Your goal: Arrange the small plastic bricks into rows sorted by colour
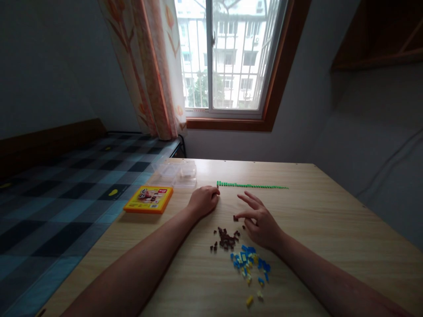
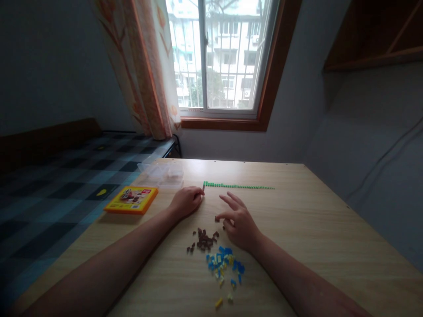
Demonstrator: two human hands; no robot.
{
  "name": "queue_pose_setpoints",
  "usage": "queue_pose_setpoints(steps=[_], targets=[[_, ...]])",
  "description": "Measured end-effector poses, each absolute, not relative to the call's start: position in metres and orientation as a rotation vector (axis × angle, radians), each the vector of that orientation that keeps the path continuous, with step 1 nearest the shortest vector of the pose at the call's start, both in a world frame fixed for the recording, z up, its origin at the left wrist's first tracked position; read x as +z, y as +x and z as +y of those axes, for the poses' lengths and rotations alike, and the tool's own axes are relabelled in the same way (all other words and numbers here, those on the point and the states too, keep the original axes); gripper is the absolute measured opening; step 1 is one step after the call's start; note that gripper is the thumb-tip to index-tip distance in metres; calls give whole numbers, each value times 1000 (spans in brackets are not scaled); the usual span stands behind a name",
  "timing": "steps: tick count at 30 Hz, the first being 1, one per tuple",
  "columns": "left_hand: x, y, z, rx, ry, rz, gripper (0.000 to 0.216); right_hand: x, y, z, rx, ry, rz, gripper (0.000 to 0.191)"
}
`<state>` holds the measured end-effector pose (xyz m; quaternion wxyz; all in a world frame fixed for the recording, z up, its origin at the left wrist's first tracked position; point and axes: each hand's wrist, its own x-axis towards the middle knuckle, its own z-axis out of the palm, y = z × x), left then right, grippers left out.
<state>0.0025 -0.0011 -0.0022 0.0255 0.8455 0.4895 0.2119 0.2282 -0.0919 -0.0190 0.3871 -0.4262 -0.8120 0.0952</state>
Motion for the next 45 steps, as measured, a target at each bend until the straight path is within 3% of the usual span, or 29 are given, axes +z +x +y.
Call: queue_pose_setpoints(steps=[10, 25, 33, 45], targets=[[0, 4, -1, 659, 2630, 1506, 22, -6, 222, -108, 289, -775, -2352, 39], [1, 4, -2, 645, 2628, 1509, 23, -9, 222, -105, 211, -901, -2317, 36], [2, 5, -4, 656, 2617, 1507, 24, -11, 218, -102, 144, -941, -2338, 20], [-1, 3, -1, 654, 2629, 1496, 23, -13, 222, -97, 189, -1002, -2147, 12]])
